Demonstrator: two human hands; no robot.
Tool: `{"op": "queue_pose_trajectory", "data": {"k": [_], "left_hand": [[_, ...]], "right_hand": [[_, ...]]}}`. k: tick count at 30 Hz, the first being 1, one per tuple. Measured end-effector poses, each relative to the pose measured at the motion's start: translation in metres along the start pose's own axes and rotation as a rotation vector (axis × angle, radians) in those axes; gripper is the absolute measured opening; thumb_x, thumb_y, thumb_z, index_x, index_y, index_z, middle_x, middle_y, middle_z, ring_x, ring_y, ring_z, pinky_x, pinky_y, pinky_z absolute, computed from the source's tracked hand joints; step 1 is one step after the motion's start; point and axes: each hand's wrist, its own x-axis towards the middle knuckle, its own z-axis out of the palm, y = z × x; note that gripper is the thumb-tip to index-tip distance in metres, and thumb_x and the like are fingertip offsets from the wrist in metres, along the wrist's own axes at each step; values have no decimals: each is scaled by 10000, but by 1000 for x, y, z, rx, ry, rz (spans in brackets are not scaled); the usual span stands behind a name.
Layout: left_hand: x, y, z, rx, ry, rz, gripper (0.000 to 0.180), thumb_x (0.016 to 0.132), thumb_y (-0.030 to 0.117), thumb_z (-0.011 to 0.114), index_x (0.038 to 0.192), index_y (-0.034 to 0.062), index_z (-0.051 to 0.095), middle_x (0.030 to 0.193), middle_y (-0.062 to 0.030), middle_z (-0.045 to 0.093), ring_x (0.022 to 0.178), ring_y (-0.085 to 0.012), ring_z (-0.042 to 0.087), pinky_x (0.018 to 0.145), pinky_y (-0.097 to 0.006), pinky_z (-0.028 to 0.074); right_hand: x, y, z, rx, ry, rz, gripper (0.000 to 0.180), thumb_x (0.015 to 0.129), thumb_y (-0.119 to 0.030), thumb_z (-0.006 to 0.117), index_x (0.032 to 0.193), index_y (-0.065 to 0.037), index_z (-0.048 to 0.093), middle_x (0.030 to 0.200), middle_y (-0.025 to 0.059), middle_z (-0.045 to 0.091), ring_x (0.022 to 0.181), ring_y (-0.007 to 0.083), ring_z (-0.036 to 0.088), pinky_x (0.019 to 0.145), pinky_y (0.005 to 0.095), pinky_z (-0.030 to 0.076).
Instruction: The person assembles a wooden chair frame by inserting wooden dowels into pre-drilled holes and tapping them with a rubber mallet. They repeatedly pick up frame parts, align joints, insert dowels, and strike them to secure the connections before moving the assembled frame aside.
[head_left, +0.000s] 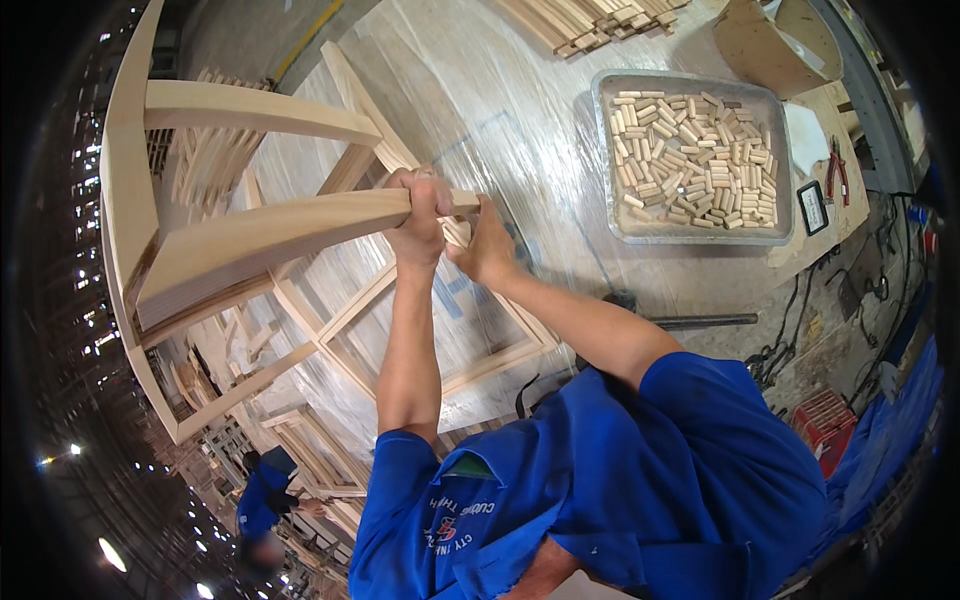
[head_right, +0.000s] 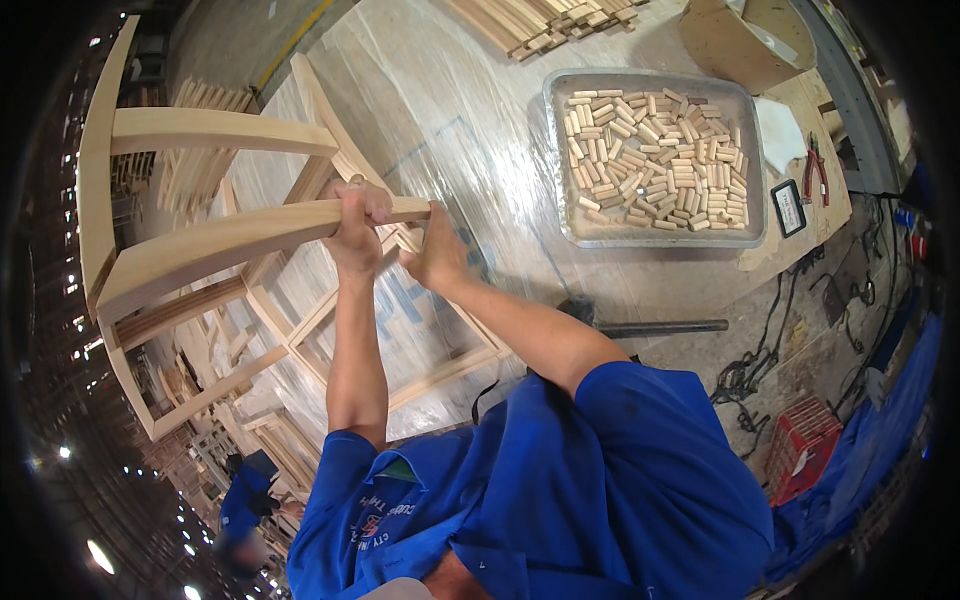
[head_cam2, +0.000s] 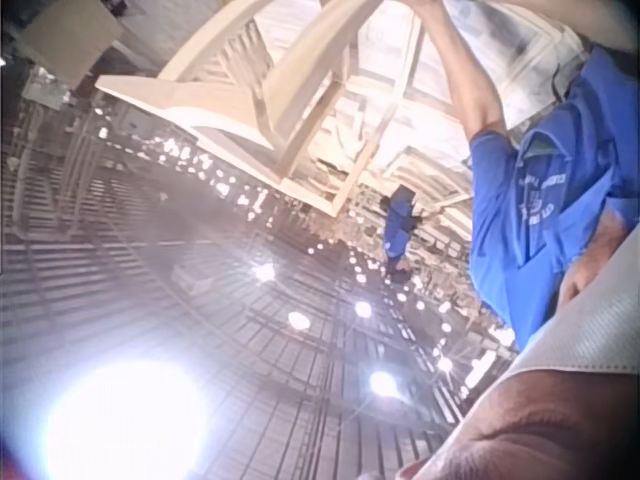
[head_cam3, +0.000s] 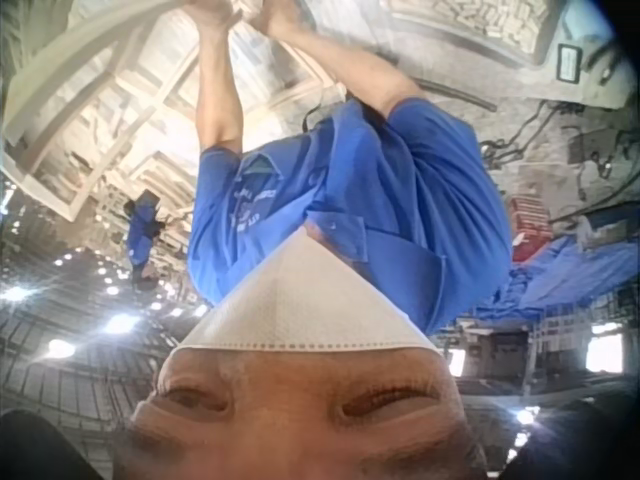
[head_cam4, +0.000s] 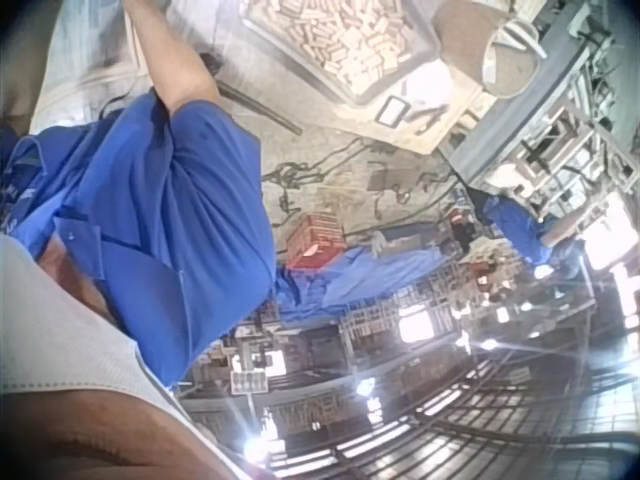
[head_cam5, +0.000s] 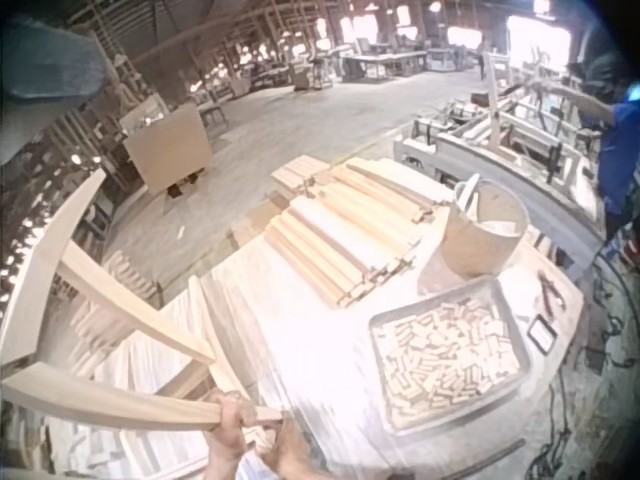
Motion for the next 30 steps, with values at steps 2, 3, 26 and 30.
{"op": "queue_pose_trajectory", "data": {"k": [2, 3, 26, 30], "left_hand": [[0, 2, 1, -31, -10, -1, 272, 987, 18, 582, 738, 72, 489, 606, -38, 554, 547, -120, 523, 563, -295, 466], [0, 4, 2, -54, -13, -8, 269, 983, 14, 577, 735, 71, 491, 606, -39, 557, 545, -119, 525, 561, -296, 464], [5, 21, -7, 70, -42, -54, 229, 921, 26, 649, 704, 48, 580, 633, -58, 599, 608, -151, 612, 626, -315, 526], [10, 51, 6, -7, -17, -2, 231, 941, 74, 678, 725, 57, 597, 633, -52, 594, 600, -154, 604, 617, -345, 536]], "right_hand": [[0, -1, -1, 7, -14, 23, 974, 798, -200, 882, 1540, 10, 287, 1453, 246, 544, 1323, 426, 577, 1086, 495, 479], [1, -1, -1, 10, -17, 31, 964, 799, -197, 881, 1534, 11, 293, 1446, 243, 547, 1320, 424, 579, 1084, 495, 479], [-141, 123, -262, -685, 20, -471, 404, 872, -276, 801, 1189, -67, 664, 1063, 148, 687, 931, 348, 687, 805, 450, 550], [-206, 159, -286, -989, 16, -598, 364, 856, -220, 783, 1171, -77, 670, 1083, 120, 639, 917, 344, 645, 789, 462, 521]]}}
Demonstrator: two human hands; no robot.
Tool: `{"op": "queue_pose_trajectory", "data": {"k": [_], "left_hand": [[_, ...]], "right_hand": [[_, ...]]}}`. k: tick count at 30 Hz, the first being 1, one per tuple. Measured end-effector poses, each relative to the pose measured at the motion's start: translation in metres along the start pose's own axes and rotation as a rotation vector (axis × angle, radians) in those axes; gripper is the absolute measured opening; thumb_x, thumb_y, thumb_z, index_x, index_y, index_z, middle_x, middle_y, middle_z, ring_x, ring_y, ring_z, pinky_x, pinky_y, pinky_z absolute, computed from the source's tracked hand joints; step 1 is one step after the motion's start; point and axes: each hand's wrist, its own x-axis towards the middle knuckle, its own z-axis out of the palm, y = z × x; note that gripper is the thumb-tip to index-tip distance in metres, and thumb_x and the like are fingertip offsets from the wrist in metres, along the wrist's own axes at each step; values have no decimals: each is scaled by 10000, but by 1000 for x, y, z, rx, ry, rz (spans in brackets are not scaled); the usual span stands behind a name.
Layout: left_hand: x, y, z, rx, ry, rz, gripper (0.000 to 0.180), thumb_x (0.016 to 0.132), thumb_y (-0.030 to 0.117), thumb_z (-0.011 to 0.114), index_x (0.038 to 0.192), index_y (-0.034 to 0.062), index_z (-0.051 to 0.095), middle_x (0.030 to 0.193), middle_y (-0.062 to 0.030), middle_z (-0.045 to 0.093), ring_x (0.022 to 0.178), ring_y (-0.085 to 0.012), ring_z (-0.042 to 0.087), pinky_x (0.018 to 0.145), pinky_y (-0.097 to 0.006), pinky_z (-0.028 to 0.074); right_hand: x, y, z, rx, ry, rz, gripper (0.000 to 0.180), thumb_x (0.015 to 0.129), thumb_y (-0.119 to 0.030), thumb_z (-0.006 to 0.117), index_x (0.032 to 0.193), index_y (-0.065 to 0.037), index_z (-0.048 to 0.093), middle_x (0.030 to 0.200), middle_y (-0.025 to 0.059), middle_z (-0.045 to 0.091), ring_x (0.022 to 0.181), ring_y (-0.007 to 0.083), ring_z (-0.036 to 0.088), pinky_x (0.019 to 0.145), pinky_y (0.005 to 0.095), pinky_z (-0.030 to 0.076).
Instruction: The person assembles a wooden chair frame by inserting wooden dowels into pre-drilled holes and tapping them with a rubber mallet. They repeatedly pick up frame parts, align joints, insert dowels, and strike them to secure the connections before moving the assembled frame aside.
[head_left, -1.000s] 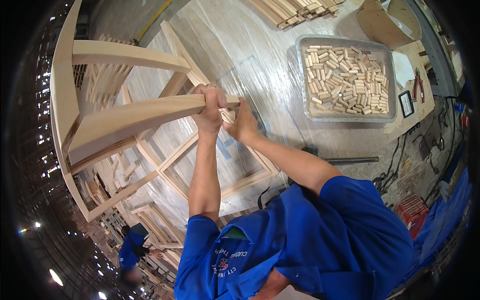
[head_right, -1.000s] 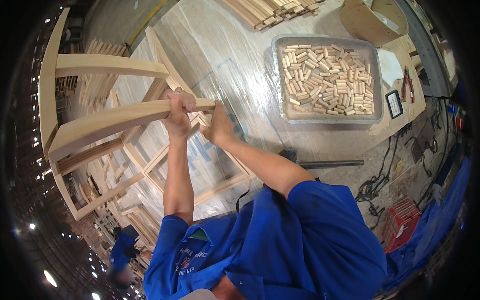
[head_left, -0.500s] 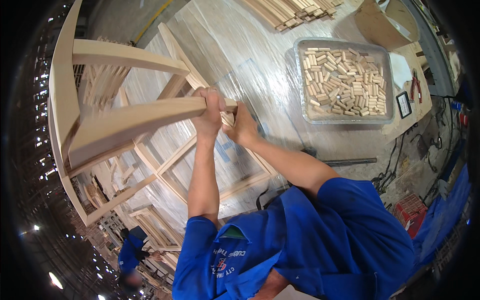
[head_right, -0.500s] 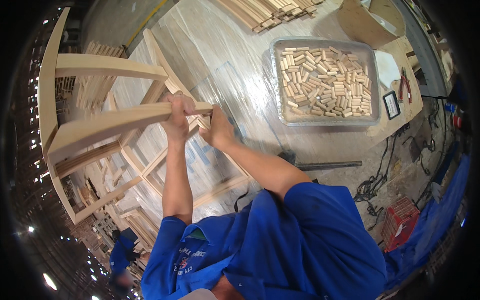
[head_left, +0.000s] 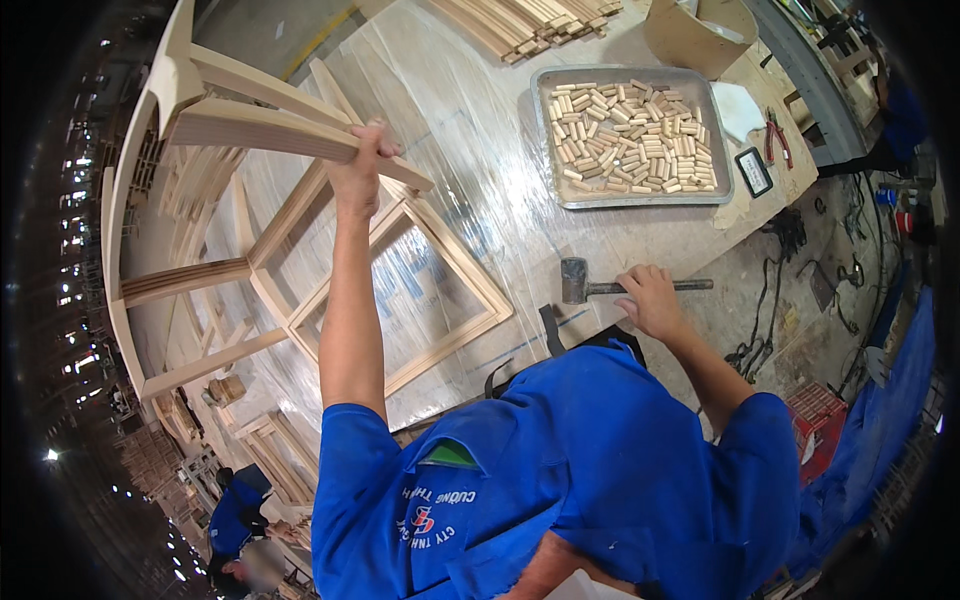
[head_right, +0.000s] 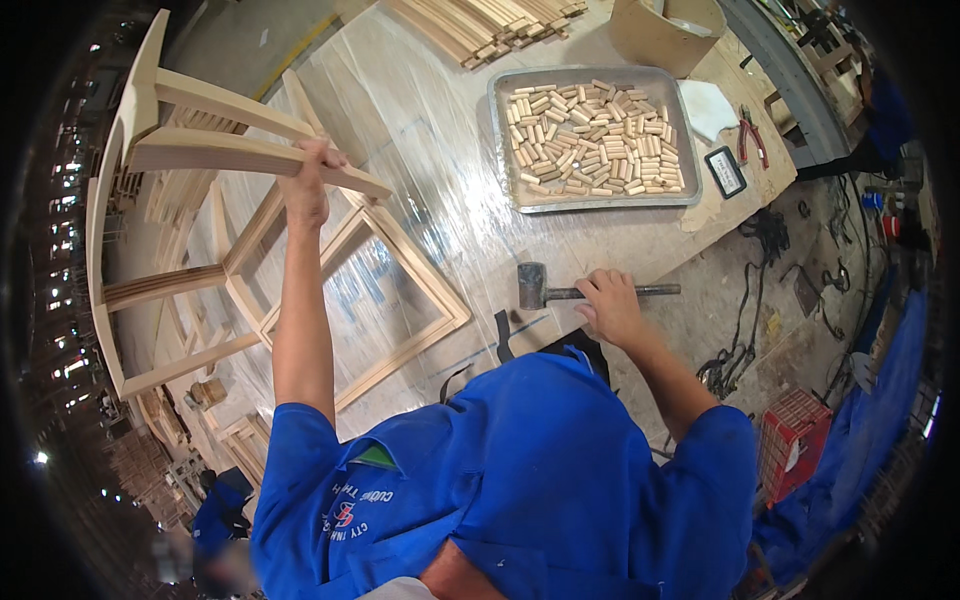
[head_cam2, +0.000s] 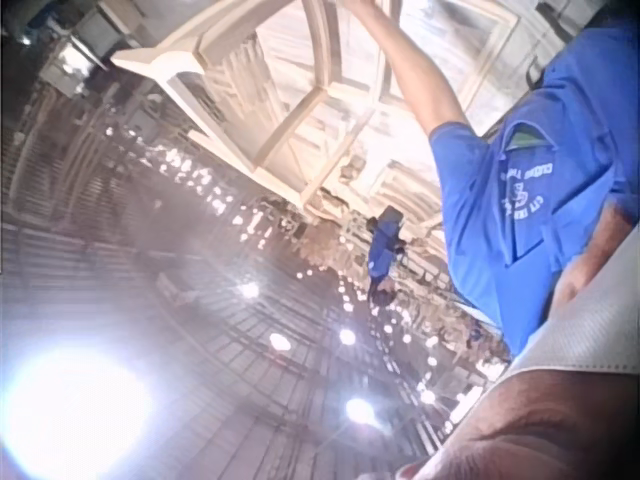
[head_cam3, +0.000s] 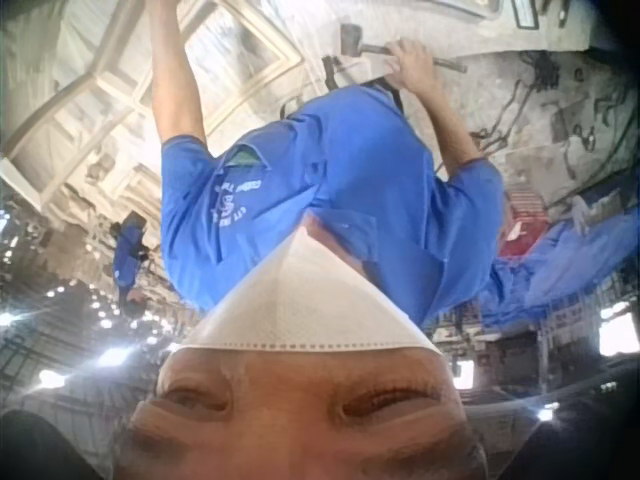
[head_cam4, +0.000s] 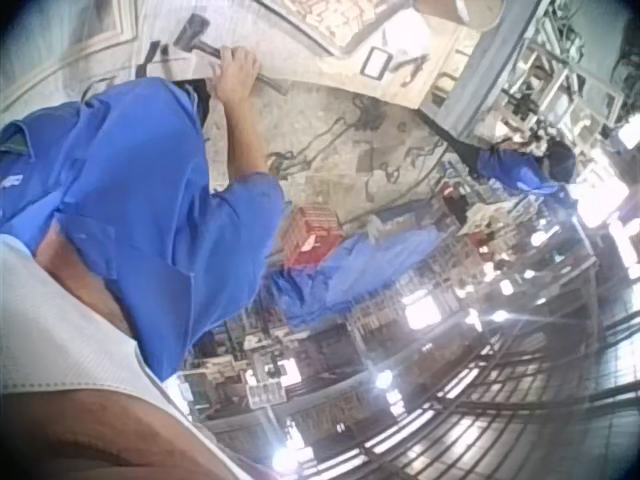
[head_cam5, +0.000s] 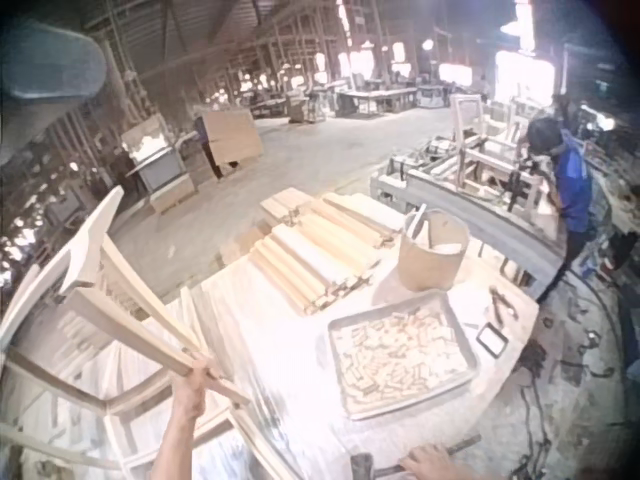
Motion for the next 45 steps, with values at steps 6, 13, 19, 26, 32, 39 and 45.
{"op": "queue_pose_trajectory", "data": {"k": [6, 13, 19, 26, 32, 39, 45], "left_hand": [[13, 39, 5, -152, 43, 94, 242, 945, 72, 678, 725, 70, 577, 581, -42, 554, 486, -144, 530, 505, -319, 481], [11, 28, 1, -45, 99, 223, 233, 949, 73, 678, 731, 66, 594, 559, -28, 554, 439, -120, 518, 437, -304, 443], [9, 37, 16, -24, 101, 235, 257, 963, 88, 678, 733, 64, 567, 542, 1, 520, 430, -101, 477, 443, -283, 434], [-1, 19, -17, 30, 218, 237, 377, 927, 109, 740, 617, 55, 533, 566, 31, 491, 568, -63, 451, 525, -283, 399], [1, 9, -32, 153, 202, 285, 295, 957, 112, 693, 698, 76, 558, 548, 17, 514, 435, -82, 486, 414, -275, 392], [3, 10, -44, 100, 212, 239, 273, 958, 158, 714, 728, 62, 603, 563, 21, 540, 455, -79, 514, 424, -283, 398], [-1, 15, -53, 114, 223, 215, 360, 948, 214, 737, 655, 90, 570, 550, 37, 520, 463, -69, 513, 433, -291, 394]], "right_hand": [[0, -11, 10, 716, -16, 325, 221, 1001, -288, 700, 1077, -84, 666, 751, 60, 568, 705, 194, 619, 609, 371, 486], [171, -6, -86, 2061, 748, 726, 422, 1140, -483, 415, 958, -138, 578, 654, -35, 468, 474, 82, 383, 452, 270, 353], [258, -131, 44, 1640, -261, 909, 349, 1142, -392, 434, 948, -119, 530, 659, -27, 464, 449, 118, 372, 383, 295, 286], [271, -106, 4, 2012, -40, 1008, 399, 1140, -490, 409, 988, -138, 518, 670, -44, 468, 472, 67, 350, 399, 262, 275], [252, -151, 38, 1586, -450, 846, 383, 1126, -442, 444, 948, -113, 529, 671, -12, 482, 436, 131, 381, 383, 318, 327], [265, -127, -127, 921, -62, 338, 326, 1114, -383, 503, 970, -101, 581, 785, 13, 501, 676, 129, 480, 610, 320, 445], [312, -209, -450, 1009, 493, -506, 391, 1135, -393, 411, 934, -103, 580, 640, -45, 481, 458, 77, 396, 437, 279, 314]]}}
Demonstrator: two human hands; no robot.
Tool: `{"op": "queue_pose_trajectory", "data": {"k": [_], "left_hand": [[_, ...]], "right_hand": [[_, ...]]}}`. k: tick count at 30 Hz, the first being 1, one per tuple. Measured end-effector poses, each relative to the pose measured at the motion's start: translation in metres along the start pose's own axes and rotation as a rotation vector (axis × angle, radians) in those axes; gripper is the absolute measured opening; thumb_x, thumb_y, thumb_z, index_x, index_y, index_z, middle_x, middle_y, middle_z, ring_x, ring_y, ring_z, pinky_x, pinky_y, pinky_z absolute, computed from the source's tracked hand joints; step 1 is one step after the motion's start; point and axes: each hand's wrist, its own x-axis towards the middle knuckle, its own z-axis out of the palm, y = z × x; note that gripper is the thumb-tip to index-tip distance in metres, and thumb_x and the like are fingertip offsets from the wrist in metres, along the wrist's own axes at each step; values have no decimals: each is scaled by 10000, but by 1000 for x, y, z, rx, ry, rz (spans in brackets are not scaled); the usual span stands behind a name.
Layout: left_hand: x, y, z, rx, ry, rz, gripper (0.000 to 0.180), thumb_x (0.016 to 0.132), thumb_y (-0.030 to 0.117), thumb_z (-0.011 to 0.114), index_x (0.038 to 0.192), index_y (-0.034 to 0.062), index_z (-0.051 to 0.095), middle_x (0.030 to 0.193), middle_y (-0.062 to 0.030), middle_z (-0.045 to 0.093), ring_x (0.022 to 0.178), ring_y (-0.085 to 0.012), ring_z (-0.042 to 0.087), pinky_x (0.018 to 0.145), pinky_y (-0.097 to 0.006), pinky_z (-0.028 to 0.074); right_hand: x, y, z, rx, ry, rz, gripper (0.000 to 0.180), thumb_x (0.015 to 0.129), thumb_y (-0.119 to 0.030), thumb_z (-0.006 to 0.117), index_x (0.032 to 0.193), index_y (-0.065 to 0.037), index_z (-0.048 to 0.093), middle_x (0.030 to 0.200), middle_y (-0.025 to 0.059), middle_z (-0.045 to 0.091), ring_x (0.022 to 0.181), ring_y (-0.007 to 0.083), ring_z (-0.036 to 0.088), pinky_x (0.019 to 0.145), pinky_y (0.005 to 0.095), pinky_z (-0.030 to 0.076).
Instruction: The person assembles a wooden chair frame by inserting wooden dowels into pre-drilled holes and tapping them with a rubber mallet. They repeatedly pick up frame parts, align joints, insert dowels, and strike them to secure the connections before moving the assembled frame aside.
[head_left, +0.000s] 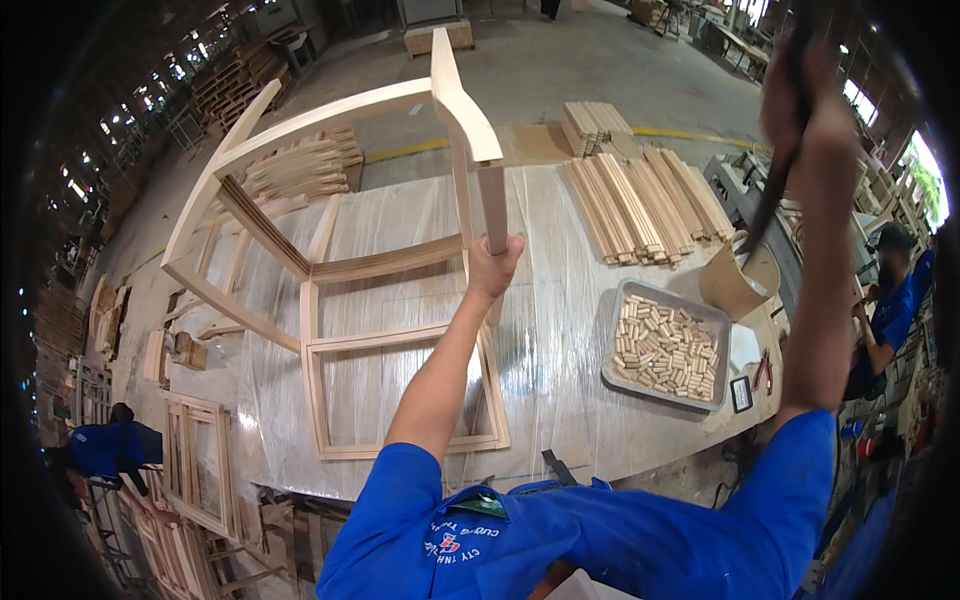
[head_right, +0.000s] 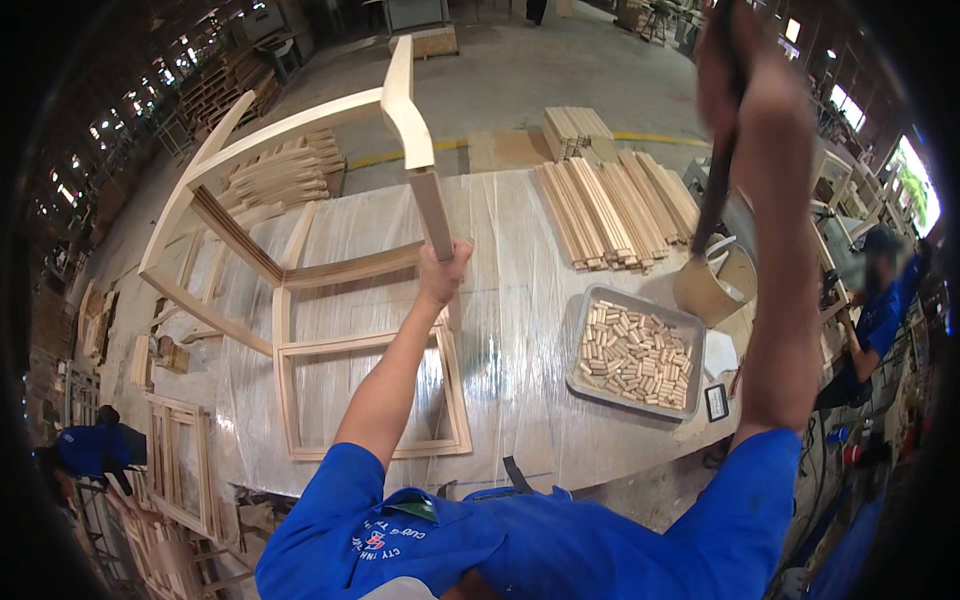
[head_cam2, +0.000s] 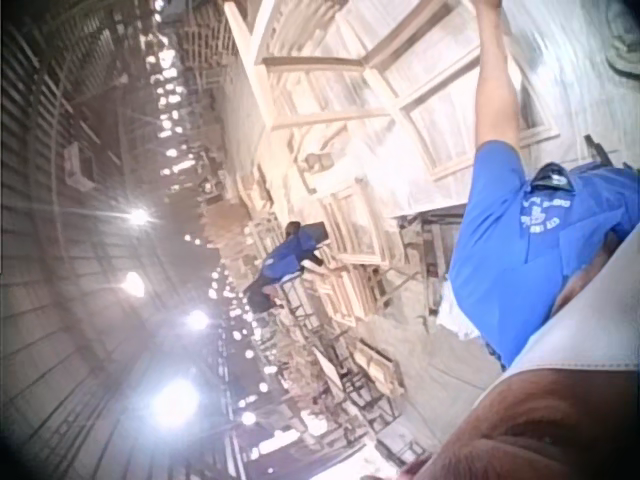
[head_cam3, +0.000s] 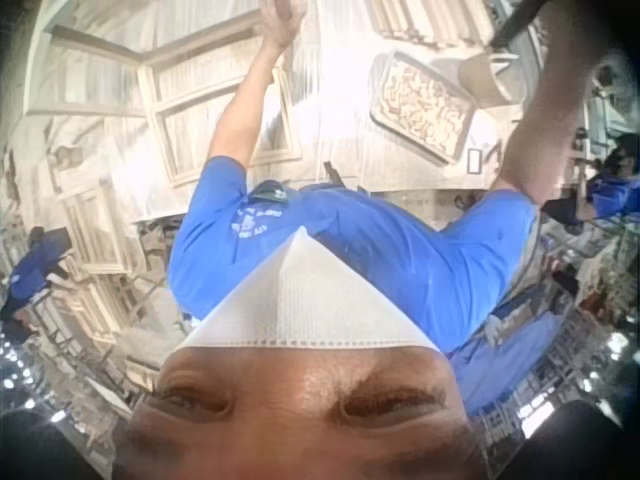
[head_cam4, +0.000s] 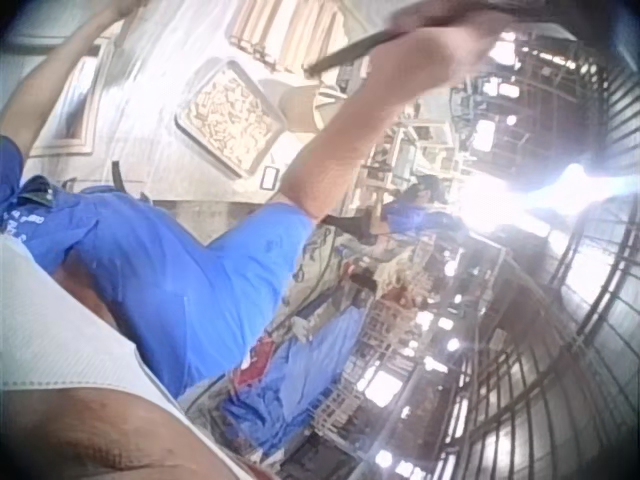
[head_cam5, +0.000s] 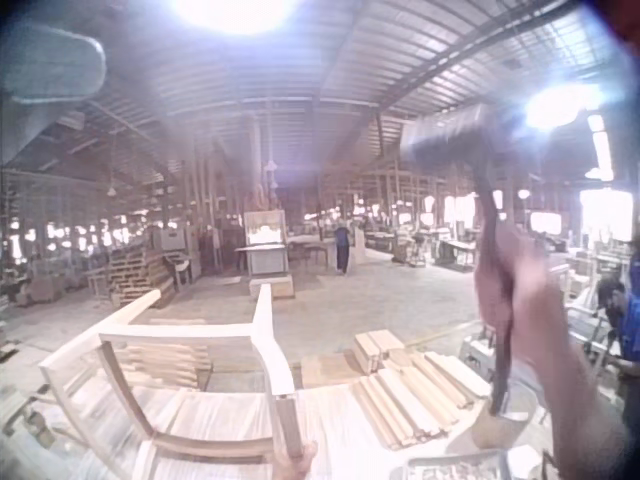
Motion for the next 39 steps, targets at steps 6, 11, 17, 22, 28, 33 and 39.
{"op": "queue_pose_trajectory", "data": {"k": [6, 11, 17, 22, 28, 33, 39], "left_hand": [[2, 15, 12, -26, -58, -65, 396, 914, 252, 738, 662, 27, 532, 607, 20, 485, 610, -73, 447, 543, -342, 396], [6, 11, -5, 90, 9, 24, 349, 896, 255, 775, 695, 45, 583, 643, 35, 523, 632, -69, 482, 565, -322, 425], [1, 11, 8, -111, -67, -107, 348, 903, 270, 787, 707, 65, 586, 672, 55, 531, 651, -62, 476, 574, -305, 426], [2, 5, -5, -122, -42, -105, 341, 912, 280, 791, 732, 62, 598, 681, 56, 529, 655, -61, 470, 577, -305, 424], [4, 6, 12, -136, -95, -133, 278, 900, 247, 794, 797, 36, 645, 703, 52, 553, 677, -57, 493, 590, -298, 442], [3, 1, -40, 52, -298, -133, 388, 859, 359, 826, 985, 12, 709, 834, -52, 701, 777, -148, 650, 724, -343, 541], [16, 33, -121, 786, -525, 3, 592, 835, 508, 854, 1175, 43, 715, 1093, -153, 757, 1000, -323, 720, 887, -434, 569]], "right_hand": [[58, 47, 90, -518, 153, -759, 365, 1114, -383, 457, 934, -79, 552, 649, -8, 512, 494, 93, 461, 425, 309, 356], [15, 21, 116, -847, -609, 371, 433, 1092, -439, 498, 918, -61, 613, 694, 27, 509, 567, 131, 482, 507, 326, 429], [-47, -16, 63, -479, -159, 176, 435, 1119, -478, 478, 974, -83, 589, 645, -50, 462, 478, 25, 398, 405, 222, 316], [-119, 40, 91, -149, 192, -174, 421, 1151, -459, 389, 989, -89, 508, 615, -42, 446, 436, 23, 370, 385, 205, 277], [-172, 141, 116, -666, -97, -286, 173, 978, -191, 716, 1030, -41, 647, 786, 176, 643, 631, 381, 655, 575, 424, 504], [-235, 176, 123, -569, -114, 30, 202, 965, -216, 727, 973, -31, 645, 696, 163, 607, 592, 341, 624, 566, 443, 470], [-414, 182, 69, -725, -118, 395, 235, 900, -204, 770, 860, -28, 620, 673, 157, 582, 597, 353, 581, 601, 454, 455]]}}
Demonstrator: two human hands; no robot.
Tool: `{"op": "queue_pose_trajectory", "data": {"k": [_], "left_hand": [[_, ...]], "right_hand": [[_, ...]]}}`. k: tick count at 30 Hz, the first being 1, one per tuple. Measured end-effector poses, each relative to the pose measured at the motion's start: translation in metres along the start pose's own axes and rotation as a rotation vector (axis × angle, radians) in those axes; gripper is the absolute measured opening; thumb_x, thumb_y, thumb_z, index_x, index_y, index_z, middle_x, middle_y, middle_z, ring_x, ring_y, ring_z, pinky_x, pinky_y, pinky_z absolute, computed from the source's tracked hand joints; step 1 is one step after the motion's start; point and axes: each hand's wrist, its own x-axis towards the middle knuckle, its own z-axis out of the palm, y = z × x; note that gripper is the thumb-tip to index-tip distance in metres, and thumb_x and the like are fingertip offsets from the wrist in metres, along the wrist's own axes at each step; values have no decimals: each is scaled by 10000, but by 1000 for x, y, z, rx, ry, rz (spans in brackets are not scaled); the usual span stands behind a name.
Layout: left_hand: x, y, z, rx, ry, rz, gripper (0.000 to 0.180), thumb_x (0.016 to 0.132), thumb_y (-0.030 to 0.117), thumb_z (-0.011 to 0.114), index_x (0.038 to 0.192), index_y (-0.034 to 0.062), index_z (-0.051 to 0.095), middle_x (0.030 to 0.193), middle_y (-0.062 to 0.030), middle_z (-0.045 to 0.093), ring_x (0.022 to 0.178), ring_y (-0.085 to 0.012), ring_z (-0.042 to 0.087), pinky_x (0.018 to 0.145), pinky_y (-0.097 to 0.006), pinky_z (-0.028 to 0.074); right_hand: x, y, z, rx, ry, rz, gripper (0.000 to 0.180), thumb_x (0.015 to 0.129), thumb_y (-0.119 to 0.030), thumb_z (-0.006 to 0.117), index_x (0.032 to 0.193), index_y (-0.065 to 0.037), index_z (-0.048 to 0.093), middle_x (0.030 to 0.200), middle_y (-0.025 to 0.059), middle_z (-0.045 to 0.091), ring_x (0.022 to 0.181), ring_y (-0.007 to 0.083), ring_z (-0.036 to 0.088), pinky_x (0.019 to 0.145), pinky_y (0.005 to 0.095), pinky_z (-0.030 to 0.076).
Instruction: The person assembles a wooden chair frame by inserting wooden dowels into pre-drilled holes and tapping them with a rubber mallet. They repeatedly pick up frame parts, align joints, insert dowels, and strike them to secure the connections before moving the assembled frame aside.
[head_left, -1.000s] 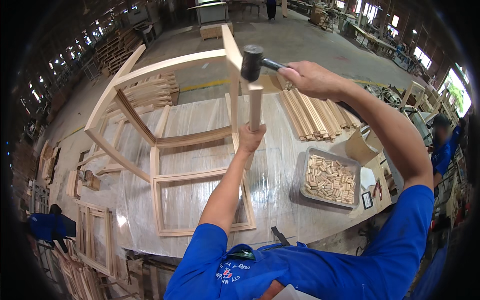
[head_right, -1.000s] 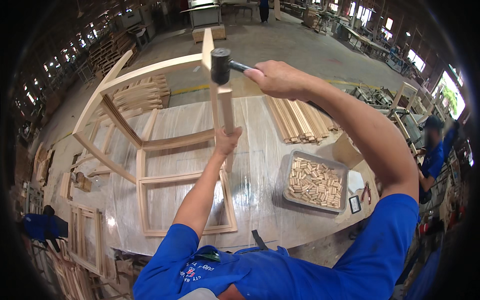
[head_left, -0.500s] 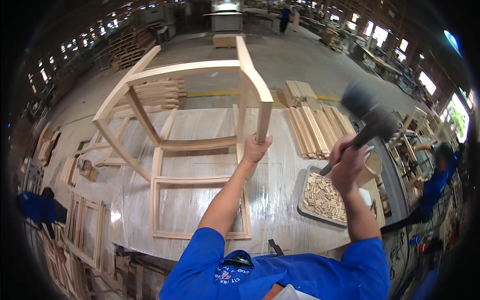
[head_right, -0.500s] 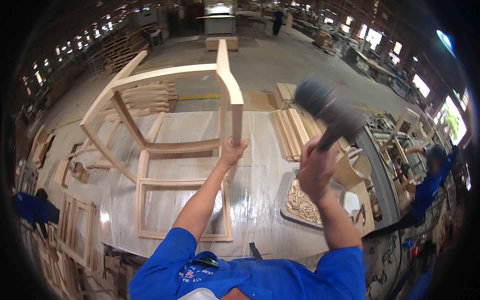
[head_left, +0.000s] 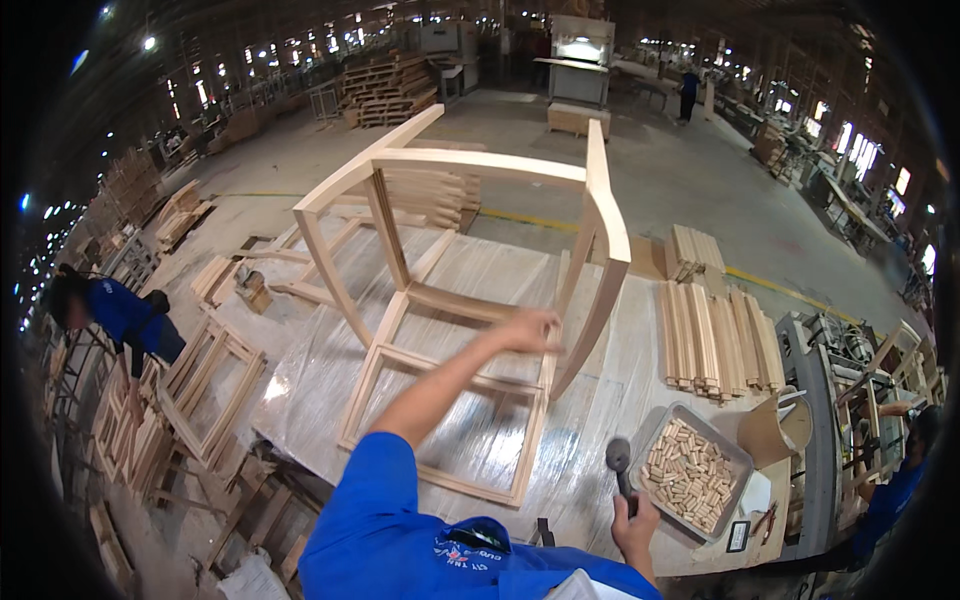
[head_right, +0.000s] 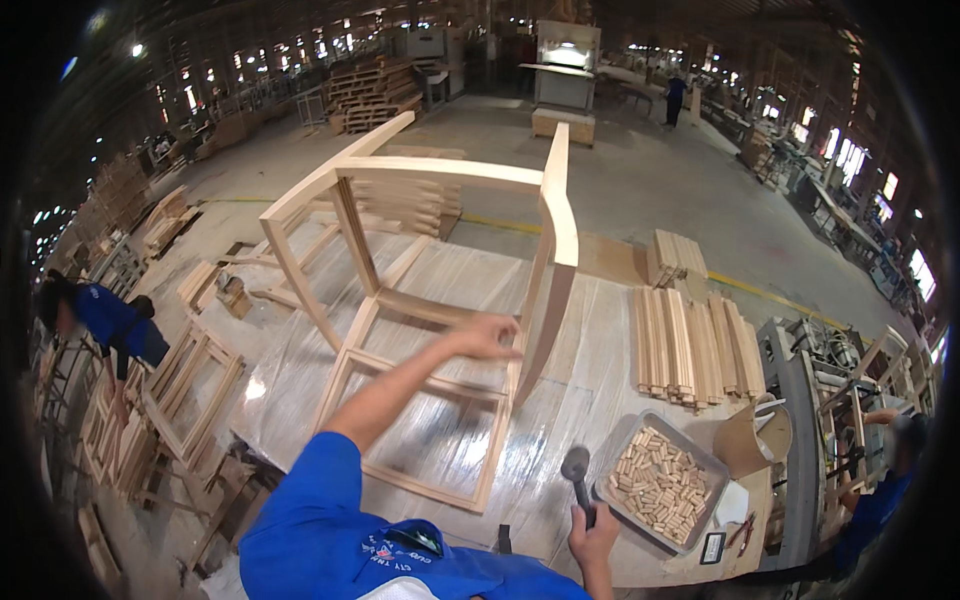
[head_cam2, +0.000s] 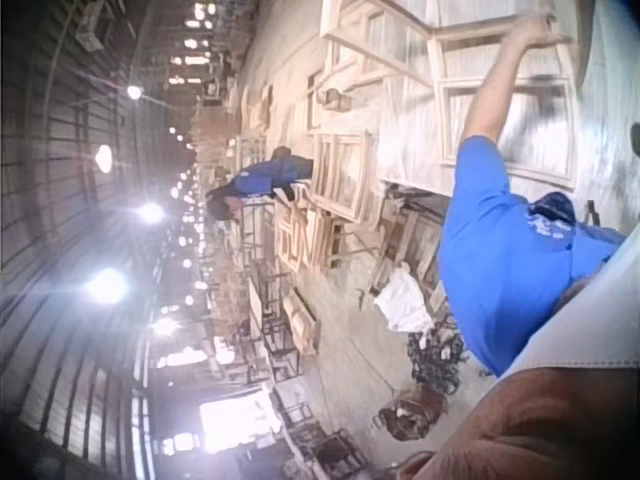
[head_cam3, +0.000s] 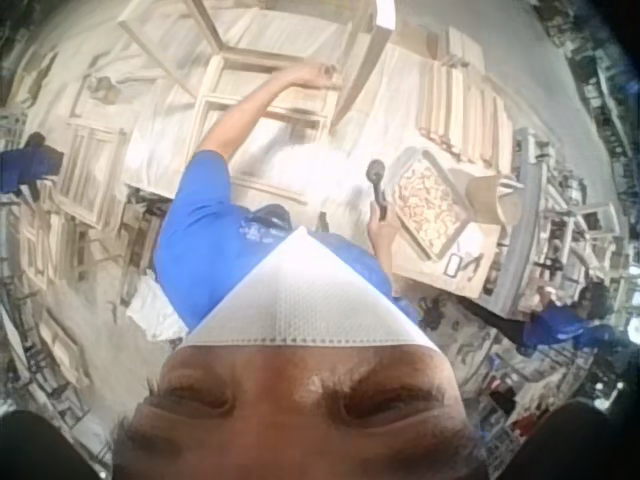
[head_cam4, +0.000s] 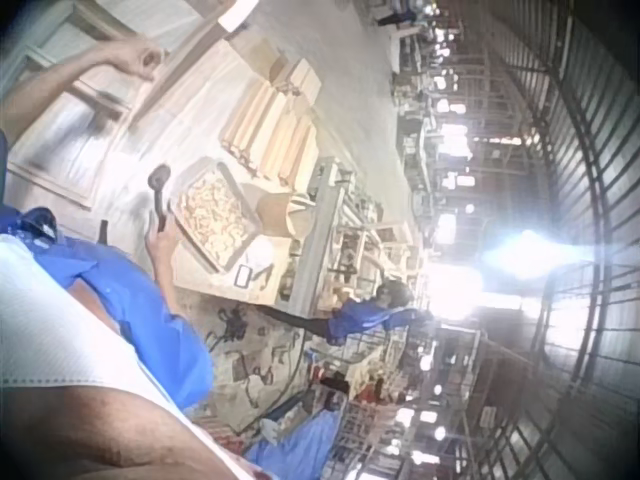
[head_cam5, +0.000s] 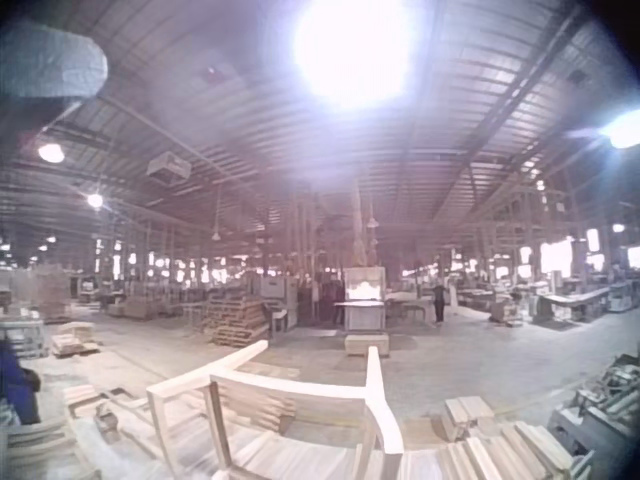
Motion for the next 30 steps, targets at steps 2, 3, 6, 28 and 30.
{"op": "queue_pose_trajectory", "data": {"k": [2, 3, 6, 28, 30], "left_hand": [[-4, -9, -60, 246, 211, -40, 512, 863, 448, 834, 1185, 69, 710, 1128, -147, 749, 1030, -331, 720, 889, -440, 576], [1, -5, -86, 292, 410, 26, 435, 877, 358, 815, 1181, 66, 706, 1130, -163, 744, 1029, -352, 715, 893, -445, 579], [36, 13, -175, 549, 766, 187, 573, 788, 309, 888, 1270, 87, 670, 1203, -154, 710, 1130, -339, 664, 984, -464, 535], [50, -52, -302, 927, 347, 81, 392, 972, 316, 600, 1329, 172, 674, 1159, -210, 740, 1077, -454, 697, 885, -527, 556], [32, -31, -275, 850, 360, 11, 427, 948, 297, 612, 1357, 194, 679, 1161, -182, 753, 1072, -406, 718, 890, -491, 563]], "right_hand": [[-40, 25, 7, -84, -112, 110, 242, 868, -204, 797, 868, -32, 627, 707, 155, 598, 630, 375, 600, 634, 481, 477], [-55, 34, 5, -172, -165, 132, 243, 852, -201, 807, 887, -34, 633, 740, 157, 611, 653, 380, 612, 648, 492, 485], [-78, 55, 3, -386, -224, 123, 278, 810, -178, 821, 975, -34, 649, 866, 175, 637, 765, 395, 642, 715, 519, 503], [-176, -147, 249, 1033, -343, 1294, 610, 903, -632, 768, 816, -33, 692, 670, 28, 600, 567, 135, 574, 520, 337, 503], [-182, -151, 287, 902, -137, 1213, 635, 870, -664, 779, 826, -36, 697, 678, 32, 610, 577, 147, 592, 531, 342, 507]]}}
